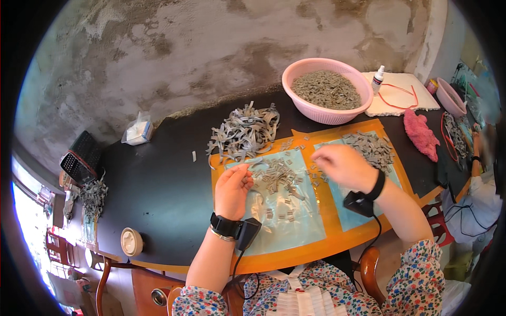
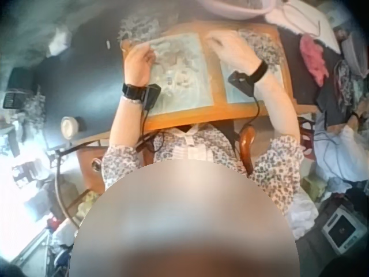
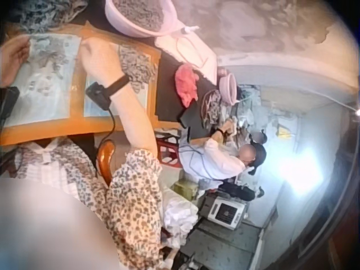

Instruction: Sort small grey shoe components and place them into groups or containers.

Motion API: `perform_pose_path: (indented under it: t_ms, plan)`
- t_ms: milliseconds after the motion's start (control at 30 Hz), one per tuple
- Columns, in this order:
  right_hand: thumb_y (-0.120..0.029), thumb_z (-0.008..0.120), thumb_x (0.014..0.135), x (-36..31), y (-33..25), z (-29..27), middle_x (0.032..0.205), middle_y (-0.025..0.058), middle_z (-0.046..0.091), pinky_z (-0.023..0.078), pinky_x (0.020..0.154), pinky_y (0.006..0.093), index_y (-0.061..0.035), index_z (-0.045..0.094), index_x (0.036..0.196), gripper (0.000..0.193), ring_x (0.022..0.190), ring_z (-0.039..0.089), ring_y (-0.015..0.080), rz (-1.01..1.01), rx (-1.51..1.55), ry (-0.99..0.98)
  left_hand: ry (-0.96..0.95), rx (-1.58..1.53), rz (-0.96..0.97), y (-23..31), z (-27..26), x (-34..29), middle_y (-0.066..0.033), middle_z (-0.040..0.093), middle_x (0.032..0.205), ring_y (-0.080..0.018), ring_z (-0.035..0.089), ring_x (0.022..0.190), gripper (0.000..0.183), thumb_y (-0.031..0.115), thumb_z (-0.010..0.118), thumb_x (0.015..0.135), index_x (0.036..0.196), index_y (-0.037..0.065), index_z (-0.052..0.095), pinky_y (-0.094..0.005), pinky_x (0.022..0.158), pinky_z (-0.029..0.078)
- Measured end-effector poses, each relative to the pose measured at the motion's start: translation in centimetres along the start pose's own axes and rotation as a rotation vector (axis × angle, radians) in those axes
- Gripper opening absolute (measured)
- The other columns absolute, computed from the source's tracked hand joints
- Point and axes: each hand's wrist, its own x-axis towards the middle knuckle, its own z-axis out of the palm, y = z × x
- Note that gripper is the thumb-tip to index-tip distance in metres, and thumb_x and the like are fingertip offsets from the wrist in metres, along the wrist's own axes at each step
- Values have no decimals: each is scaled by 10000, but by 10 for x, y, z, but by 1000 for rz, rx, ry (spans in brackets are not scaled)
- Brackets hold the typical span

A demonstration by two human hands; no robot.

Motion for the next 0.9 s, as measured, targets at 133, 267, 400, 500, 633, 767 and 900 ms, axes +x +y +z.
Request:
perform_pose_path:
  t_ms: [133,267,400,500,633,767,900]
  plan:
    - [-83,513,784,39,-33,48,822,168,611,458,730,418,-11,614,877,155,824,578,335,-73,-81,-219,80,268,186,2,-7,7,-24,594,845,-91,536,766,179,113,589,847,983,-4,587,-229,709,433]
    - [-44,494,733,75,-28,92,799,165,596,456,708,434,-11,582,753,97,821,569,351,-220,-105,-62,138,625,390,1,-12,11,-38,614,886,-112,568,791,174,72,582,835,986,-13,594,-233,716,447]
    - [-59,532,721,102,-25,116,807,157,595,470,722,405,-26,611,744,88,828,574,325,-275,-177,-54,130,893,426,1,-19,13,-50,618,916,-96,570,813,201,46,566,825,1017,-13,589,-225,732,453]
    - [-80,567,718,111,-20,124,808,149,602,484,711,399,-30,623,749,82,825,580,313,-263,-193,-80,120,1039,379,4,-16,12,-51,628,842,-107,584,757,159,55,577,804,943,-12,616,-238,711,467]
    - [-101,602,713,123,-18,124,828,146,608,486,715,398,-35,630,744,78,828,578,319,-233,-178,-199,61,1147,301,6,-13,7,-51,631,790,-115,586,723,154,73,604,781,912,-3,627,-245,679,469]
    - [-110,608,728,122,-11,124,839,144,608,471,737,402,-33,623,740,80,819,575,318,-271,-173,-247,-30,1150,269,3,-9,4,-49,632,775,-110,580,707,161,82,629,765,903,0,628,-242,669,466]
    - [-108,606,750,114,-5,122,769,123,576,439,733,401,-39,561,732,84,817,545,304,-267,-119,-154,-176,1261,290,-1,-1,-4,-69,618,830,-160,591,780,202,99,679,723,899,11,633,-274,709,468]
